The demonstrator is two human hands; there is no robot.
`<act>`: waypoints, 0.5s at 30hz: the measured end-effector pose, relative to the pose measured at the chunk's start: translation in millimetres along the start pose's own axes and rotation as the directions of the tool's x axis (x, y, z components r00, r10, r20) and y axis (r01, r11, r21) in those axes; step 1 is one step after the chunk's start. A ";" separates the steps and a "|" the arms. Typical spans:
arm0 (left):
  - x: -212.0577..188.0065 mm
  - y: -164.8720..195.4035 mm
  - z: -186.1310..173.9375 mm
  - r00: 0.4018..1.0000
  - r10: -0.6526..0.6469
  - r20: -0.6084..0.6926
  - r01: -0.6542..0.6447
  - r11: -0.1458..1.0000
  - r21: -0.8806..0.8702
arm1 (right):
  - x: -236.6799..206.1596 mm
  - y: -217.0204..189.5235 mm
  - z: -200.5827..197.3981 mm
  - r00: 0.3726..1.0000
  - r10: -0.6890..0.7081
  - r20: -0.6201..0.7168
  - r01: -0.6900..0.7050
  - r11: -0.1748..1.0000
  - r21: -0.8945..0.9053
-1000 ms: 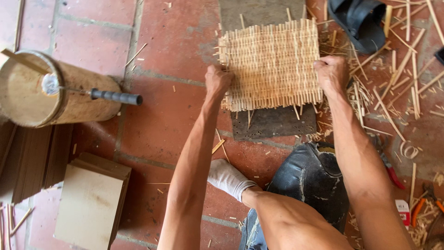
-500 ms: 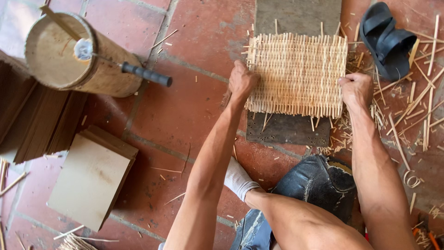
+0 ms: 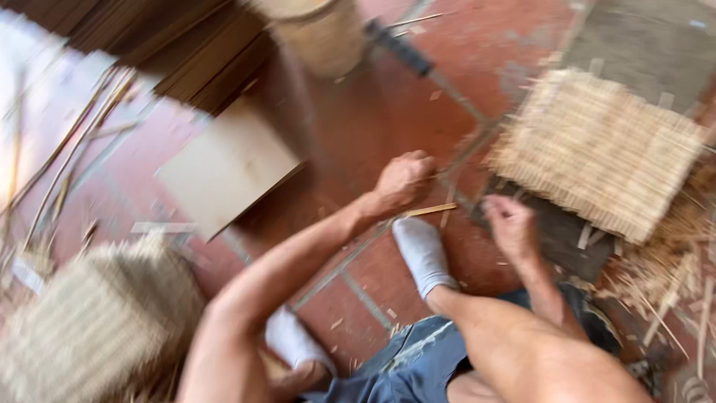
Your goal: The person weaves thin bamboo strips into a small rectangular mat by hand, then applies a white adhesive to a cardboard backing using a roller and places the mat on top. The person sits on a tiled floor surrounded by finished mats and bamboo strips.
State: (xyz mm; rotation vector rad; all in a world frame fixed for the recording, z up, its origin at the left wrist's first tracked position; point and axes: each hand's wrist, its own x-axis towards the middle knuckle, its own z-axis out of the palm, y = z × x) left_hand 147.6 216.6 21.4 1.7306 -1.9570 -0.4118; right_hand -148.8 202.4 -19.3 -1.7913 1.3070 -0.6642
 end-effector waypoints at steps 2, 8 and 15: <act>-76.8 -51.8 -59.4 0.998 -0.055 -0.001 0.055 0.995 0.082 | -12.6 -26.4 60.3 0.965 -0.039 0.261 0.019 0.997 0.079; -355.0 -163.6 -302.5 0.720 -0.647 -0.250 0.694 0.672 0.259 | -37.5 -69.1 135.0 0.779 -0.197 0.595 0.323 0.940 -0.111; -675.1 -106.4 -392.7 0.169 -0.746 -0.644 0.983 0.179 0.051 | -28.5 -43.1 151.5 0.793 -0.240 0.560 0.424 0.877 -0.226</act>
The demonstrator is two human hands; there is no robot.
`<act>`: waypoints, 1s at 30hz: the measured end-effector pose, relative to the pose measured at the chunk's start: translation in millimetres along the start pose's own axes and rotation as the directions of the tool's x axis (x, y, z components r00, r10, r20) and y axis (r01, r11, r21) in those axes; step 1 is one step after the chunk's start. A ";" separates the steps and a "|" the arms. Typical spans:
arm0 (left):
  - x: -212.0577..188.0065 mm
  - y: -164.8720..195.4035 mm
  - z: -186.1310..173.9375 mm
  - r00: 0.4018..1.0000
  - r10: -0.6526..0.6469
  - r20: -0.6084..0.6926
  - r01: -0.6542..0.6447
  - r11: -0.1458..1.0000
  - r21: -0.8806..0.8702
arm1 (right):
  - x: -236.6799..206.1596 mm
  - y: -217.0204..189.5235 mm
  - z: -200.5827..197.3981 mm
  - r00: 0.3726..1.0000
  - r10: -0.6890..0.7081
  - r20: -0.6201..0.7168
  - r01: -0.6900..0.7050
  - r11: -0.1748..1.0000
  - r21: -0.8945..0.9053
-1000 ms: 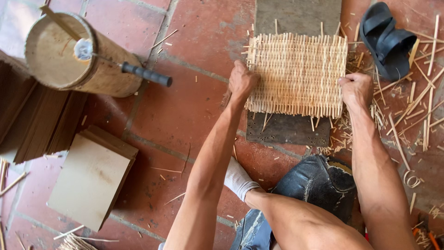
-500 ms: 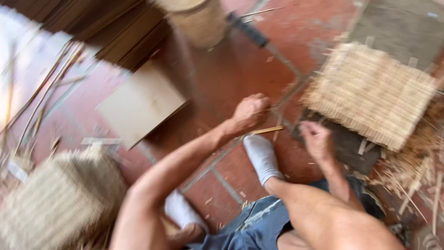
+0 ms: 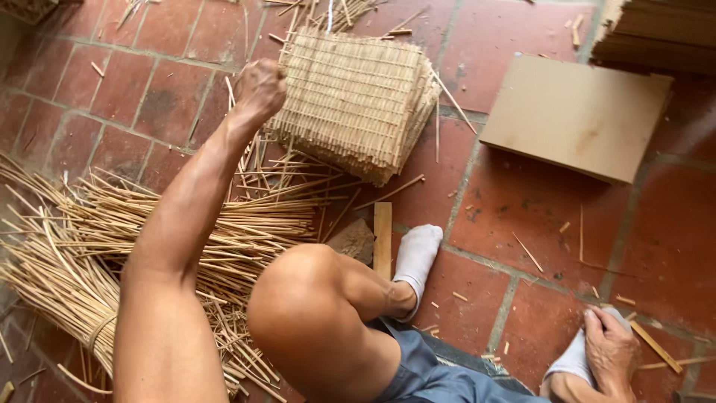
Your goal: The person weaves thin bamboo strips into a small rectangular mat by hand, then applies a white adhesive to a cardboard backing using a roller and places the mat on top. The person sits on a tiled floor surrounded by finished mats and bamboo strips.
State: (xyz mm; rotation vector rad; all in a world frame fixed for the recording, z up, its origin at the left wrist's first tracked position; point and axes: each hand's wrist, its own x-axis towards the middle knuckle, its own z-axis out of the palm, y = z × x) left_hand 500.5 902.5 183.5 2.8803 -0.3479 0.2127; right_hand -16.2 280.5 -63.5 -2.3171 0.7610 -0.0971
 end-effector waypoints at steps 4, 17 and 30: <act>-44.9 -43.1 10.1 0.982 -0.184 -0.038 0.183 0.983 -0.033 | 0.4 2.8 1.2 0.999 -0.040 -0.024 0.039 0.999 -0.033; -2.1 -10.9 24.8 0.795 -0.593 0.129 0.604 0.754 -0.257 | -2.3 -22.7 -6.2 0.996 0.090 -0.027 -0.090 0.996 -0.010; 0.8 -2.6 -26.3 0.824 -0.542 0.165 0.550 0.695 -0.464 | -8.4 -30.9 -10.7 0.989 -0.053 -0.135 0.051 0.999 -0.018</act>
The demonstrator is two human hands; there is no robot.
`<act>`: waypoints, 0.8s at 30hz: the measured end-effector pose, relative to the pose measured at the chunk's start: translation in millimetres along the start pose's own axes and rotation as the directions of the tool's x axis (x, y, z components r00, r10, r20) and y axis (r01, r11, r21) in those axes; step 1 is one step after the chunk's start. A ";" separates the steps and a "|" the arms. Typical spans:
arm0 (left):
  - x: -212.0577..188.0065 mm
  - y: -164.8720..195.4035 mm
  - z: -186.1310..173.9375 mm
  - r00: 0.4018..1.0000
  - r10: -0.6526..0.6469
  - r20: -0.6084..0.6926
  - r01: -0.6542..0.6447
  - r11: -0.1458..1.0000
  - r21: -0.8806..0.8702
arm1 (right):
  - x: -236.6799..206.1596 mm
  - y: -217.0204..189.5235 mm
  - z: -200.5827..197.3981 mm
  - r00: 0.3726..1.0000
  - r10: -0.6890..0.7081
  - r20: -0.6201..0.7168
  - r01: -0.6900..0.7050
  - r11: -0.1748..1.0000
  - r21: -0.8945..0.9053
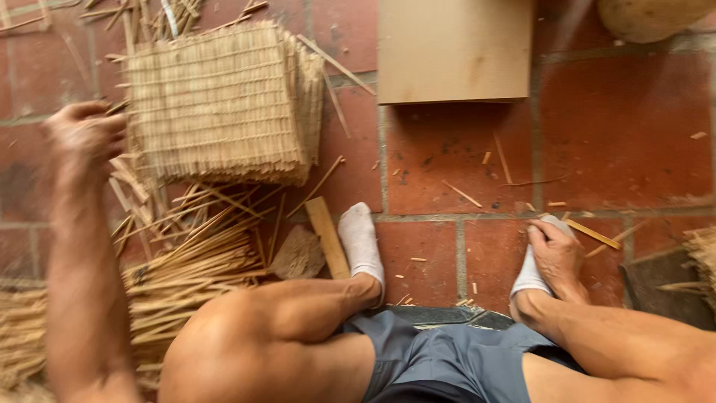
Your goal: The person weaves thin bamboo strips into a small rectangular mat by hand, then applies a white adhesive to a cardboard backing using a roller and places the mat on top. The person sits on a tiled floor surrounded by finished mats and bamboo strips.
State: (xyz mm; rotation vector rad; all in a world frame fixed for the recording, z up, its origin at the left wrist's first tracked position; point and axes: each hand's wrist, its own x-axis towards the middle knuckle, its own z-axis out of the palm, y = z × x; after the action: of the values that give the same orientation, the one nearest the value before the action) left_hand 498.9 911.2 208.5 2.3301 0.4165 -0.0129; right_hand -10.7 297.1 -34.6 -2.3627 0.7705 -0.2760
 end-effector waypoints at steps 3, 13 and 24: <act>-0.6 -22.9 11.0 0.967 0.244 0.080 -0.246 0.969 0.013 | -2.7 11.5 2.9 0.999 0.000 0.036 -0.002 0.998 0.059; 20.5 -41.8 44.2 0.993 0.079 -0.085 -0.096 0.971 -0.218 | -2.6 60.5 24.9 0.999 -0.016 0.046 0.009 0.991 0.136; 14.7 14.2 -15.6 0.905 0.029 0.424 0.161 0.900 -0.405 | 3.0 15.3 7.7 0.998 -0.063 0.009 0.062 0.997 0.055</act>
State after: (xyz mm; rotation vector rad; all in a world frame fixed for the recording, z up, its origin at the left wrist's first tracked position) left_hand 515.3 916.9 227.5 1.8038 0.2470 -0.4133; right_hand -12.4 289.5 -50.2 -2.3372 0.6762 -0.3069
